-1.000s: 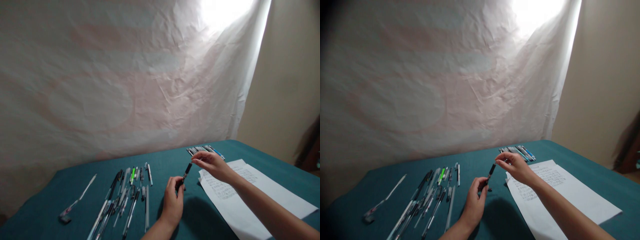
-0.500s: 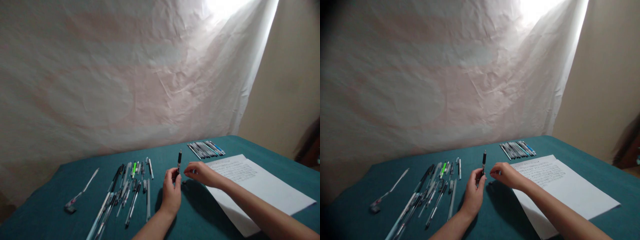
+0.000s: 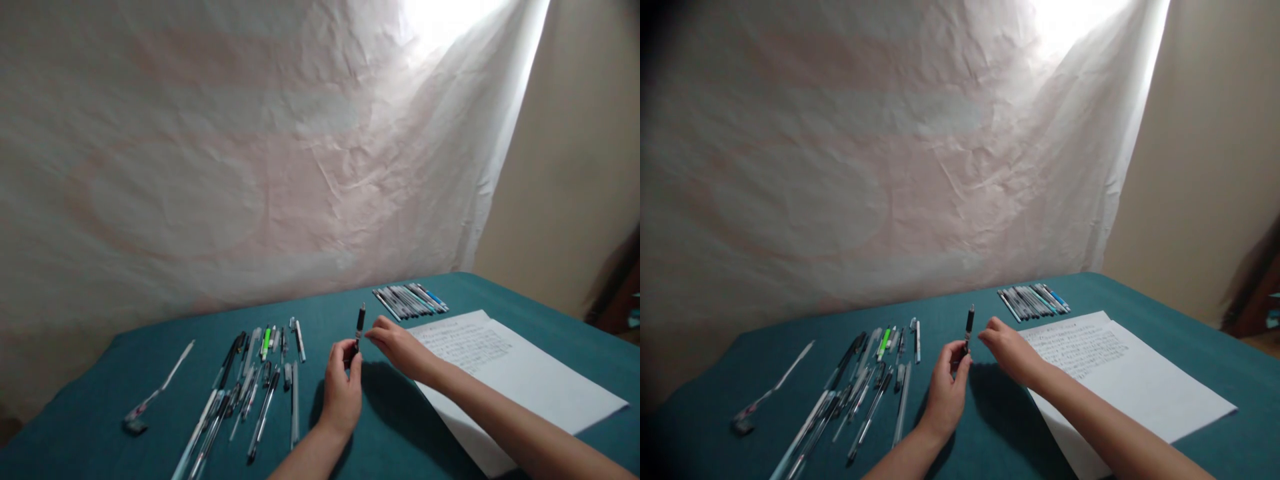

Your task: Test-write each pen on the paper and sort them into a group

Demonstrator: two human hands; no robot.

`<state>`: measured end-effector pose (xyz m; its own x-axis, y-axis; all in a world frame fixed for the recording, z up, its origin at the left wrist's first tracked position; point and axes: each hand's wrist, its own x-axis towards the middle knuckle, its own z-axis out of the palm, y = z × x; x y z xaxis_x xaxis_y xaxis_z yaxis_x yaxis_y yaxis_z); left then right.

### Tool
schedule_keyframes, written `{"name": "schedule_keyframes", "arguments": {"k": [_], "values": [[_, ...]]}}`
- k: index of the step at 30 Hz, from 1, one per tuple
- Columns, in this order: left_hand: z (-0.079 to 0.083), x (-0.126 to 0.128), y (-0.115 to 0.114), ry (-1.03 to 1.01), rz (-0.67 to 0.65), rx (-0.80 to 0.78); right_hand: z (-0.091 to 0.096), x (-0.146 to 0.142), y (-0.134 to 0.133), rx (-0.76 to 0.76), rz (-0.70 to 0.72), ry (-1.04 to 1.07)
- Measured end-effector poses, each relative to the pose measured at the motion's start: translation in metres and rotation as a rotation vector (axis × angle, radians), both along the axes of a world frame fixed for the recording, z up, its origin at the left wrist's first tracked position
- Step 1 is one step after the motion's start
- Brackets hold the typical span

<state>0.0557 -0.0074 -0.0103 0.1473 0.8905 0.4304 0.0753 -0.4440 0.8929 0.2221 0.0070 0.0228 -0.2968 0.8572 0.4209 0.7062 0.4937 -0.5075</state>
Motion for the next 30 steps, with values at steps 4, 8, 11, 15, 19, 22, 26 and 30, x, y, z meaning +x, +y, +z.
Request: {"name": "schedule_keyframes", "arguments": {"k": [4, 8, 11, 15, 19, 22, 26, 30], "values": [[0.0, 0.001, 0.0, 0.016, -0.016, 0.008, 0.03, 0.015, 0.001, 0.002, -0.053, 0.352], [0.0, 0.002, 0.0, 0.034, -0.028, 0.017, 0.05, 0.021, -0.004, -0.065, -0.07, 0.605], [-0.001, 0.002, 0.0, 0.043, -0.033, 0.029, 0.053, 0.02, -0.007, -0.064, -0.065, 0.636], [-0.001, 0.002, 0.0, 0.04, -0.034, 0.024, 0.053, 0.016, -0.008, -0.072, -0.056, 0.602], [0.0, 0.002, -0.001, 0.059, -0.042, 0.018, 0.054, 0.014, -0.009, -0.091, -0.025, 0.565], [0.0, 0.001, -0.001, 0.077, -0.048, 0.023, 0.055, 0.015, -0.01, -0.103, -0.012, 0.548], [0.001, 0.001, -0.001, 0.092, -0.044, 0.031, 0.057, 0.016, -0.011, -0.103, 0.003, 0.546], [0.0, 0.002, -0.001, 0.107, -0.048, 0.04, 0.057, 0.017, -0.011, -0.114, 0.025, 0.551]]}}
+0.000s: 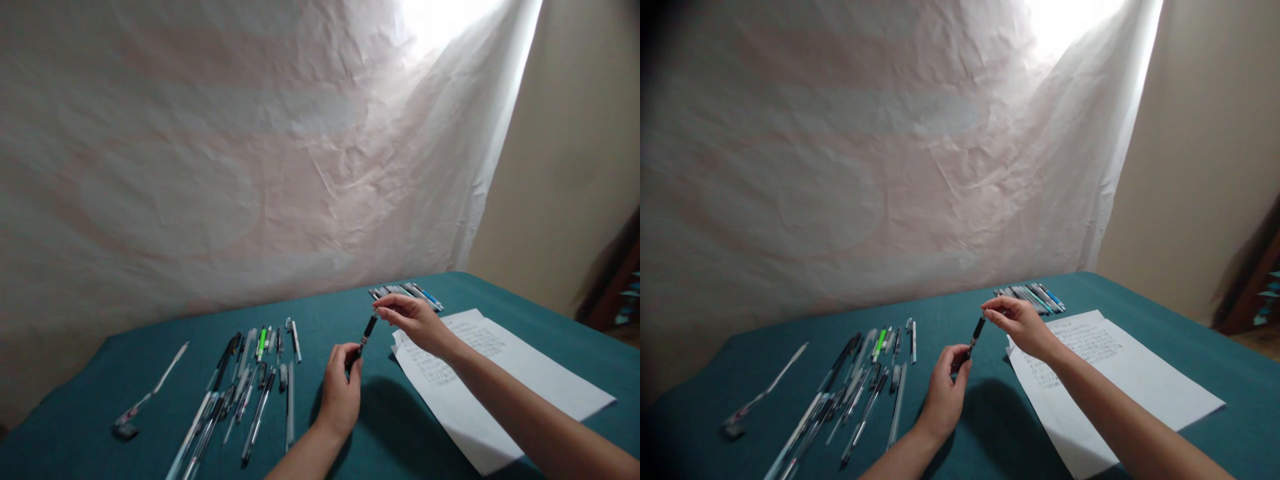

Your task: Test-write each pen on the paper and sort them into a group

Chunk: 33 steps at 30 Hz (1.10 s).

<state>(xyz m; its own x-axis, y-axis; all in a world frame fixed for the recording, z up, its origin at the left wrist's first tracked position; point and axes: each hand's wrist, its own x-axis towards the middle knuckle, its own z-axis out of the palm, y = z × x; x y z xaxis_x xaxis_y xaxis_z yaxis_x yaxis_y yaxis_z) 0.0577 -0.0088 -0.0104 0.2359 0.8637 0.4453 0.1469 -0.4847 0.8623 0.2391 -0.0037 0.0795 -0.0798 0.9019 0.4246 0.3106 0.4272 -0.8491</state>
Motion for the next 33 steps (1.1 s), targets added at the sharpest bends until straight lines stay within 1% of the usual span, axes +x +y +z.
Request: {"name": "schedule_keyframes", "arguments": {"k": [11, 21, 26, 30, 33], "values": [[0.003, -0.001, -0.001, 0.028, -0.004, 0.02, 0.001, 0.003, -0.001, -0.086, 0.03, -0.049], [0.003, -0.002, -0.002, 0.045, -0.004, 0.027, -0.003, 0.009, 0.004, -0.133, 0.09, -0.088], [0.006, -0.003, -0.002, 0.064, 0.001, 0.046, 0.001, 0.014, 0.002, -0.109, 0.101, -0.224], [0.006, -0.005, -0.001, 0.077, 0.016, 0.068, 0.003, 0.017, 0.0, -0.052, 0.048, -0.402], [0.006, -0.005, -0.001, 0.09, 0.035, 0.084, 0.003, 0.018, -0.001, -0.005, 0.035, -0.499]]}}
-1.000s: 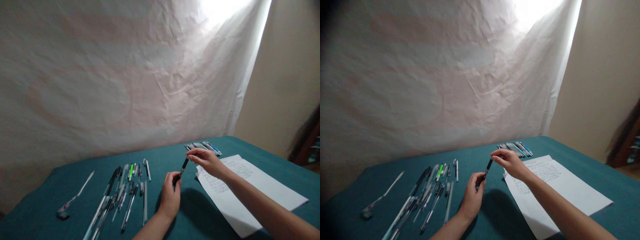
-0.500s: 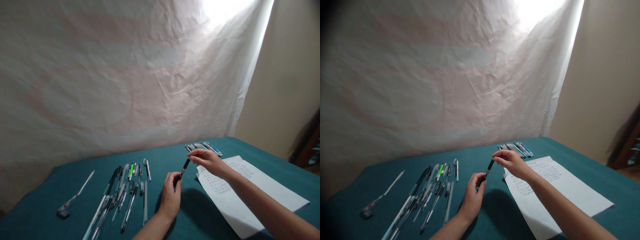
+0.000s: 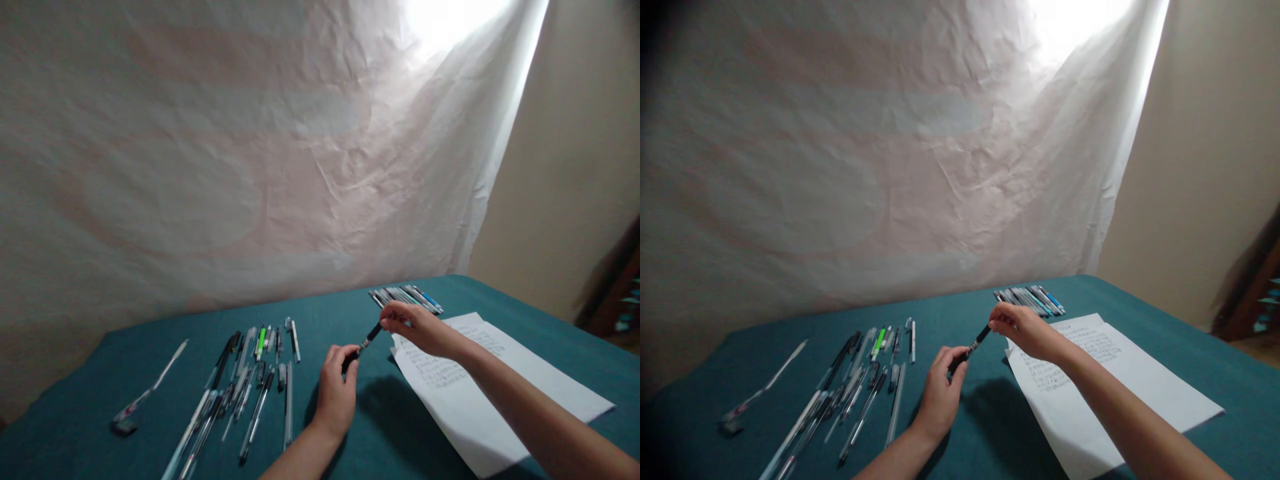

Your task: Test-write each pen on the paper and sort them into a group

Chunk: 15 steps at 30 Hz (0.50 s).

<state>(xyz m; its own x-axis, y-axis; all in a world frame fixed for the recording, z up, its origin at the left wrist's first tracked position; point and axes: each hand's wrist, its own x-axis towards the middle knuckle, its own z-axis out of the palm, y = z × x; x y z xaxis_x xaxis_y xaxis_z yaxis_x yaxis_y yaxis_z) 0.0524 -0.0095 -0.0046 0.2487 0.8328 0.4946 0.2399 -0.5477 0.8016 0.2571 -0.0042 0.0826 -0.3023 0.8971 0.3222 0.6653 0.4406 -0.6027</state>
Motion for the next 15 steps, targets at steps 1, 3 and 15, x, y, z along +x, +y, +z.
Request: {"name": "schedule_keyframes", "arguments": {"k": [1, 3, 15], "values": [[0.0, 0.0, 0.0, 0.007, 0.002, 0.004, 0.0, 0.0, 0.0, 0.006, 0.002, -0.022], [0.001, 0.0, 0.0, 0.023, -0.004, 0.009, -0.002, 0.001, 0.001, 0.015, -0.003, -0.056], [0.001, 0.001, 0.0, 0.001, -0.002, -0.008, -0.01, 0.002, 0.005, -0.174, -0.022, 0.138]]}}
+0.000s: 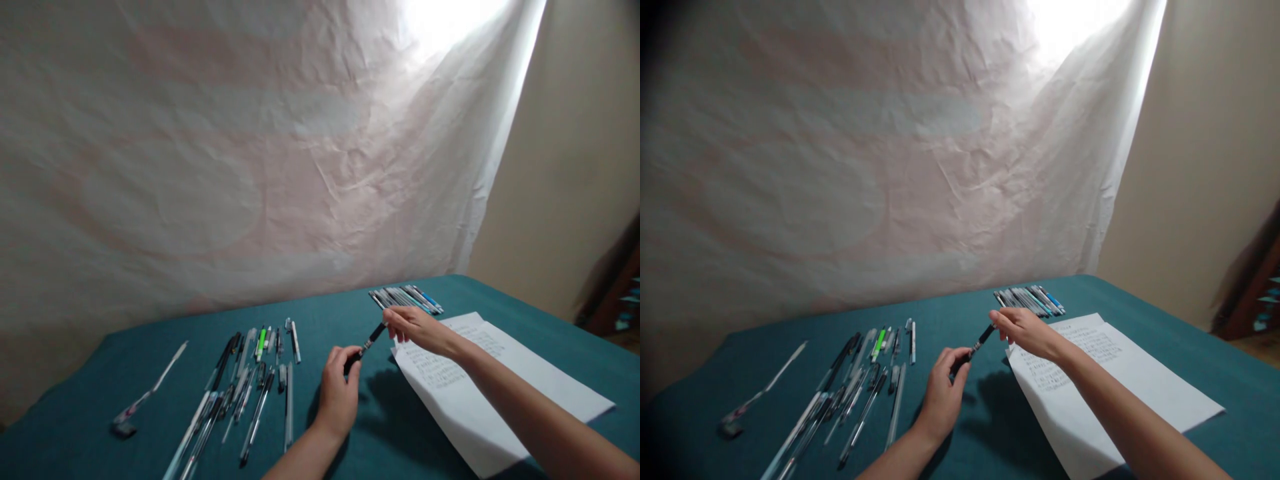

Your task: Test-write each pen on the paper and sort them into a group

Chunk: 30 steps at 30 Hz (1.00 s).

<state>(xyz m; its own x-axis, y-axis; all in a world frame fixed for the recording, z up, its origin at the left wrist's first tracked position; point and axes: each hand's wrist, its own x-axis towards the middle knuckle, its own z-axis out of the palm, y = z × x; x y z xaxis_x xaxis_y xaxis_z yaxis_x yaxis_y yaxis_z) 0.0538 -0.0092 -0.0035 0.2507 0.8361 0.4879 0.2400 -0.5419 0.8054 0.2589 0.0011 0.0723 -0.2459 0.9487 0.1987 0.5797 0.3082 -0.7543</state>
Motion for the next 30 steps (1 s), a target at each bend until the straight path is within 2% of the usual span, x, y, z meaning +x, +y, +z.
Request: {"name": "schedule_keyframes", "arguments": {"k": [4, 7, 19, 24, 30], "values": [[-0.0011, -0.0006, 0.0019, -0.024, 0.008, -0.019, 0.0038, 0.0045, -0.001, -0.002, 0.114, 0.124], [-0.0017, -0.0008, 0.0021, -0.026, 0.001, -0.022, 0.0026, 0.0044, 0.0007, 0.0, 0.136, 0.136], [-0.0011, -0.0003, 0.0008, -0.006, -0.003, -0.01, 0.0028, -0.0023, -0.002, 0.235, 0.045, -0.244], [0.0011, -0.0002, 0.0007, -0.011, -0.012, -0.009, -0.0029, -0.0018, 0.0017, 0.116, 0.009, -0.168], [-0.0042, -0.0012, 0.0044, -0.018, -0.006, -0.029, 0.0016, 0.0062, -0.0002, 0.011, 0.122, 0.047]]}}
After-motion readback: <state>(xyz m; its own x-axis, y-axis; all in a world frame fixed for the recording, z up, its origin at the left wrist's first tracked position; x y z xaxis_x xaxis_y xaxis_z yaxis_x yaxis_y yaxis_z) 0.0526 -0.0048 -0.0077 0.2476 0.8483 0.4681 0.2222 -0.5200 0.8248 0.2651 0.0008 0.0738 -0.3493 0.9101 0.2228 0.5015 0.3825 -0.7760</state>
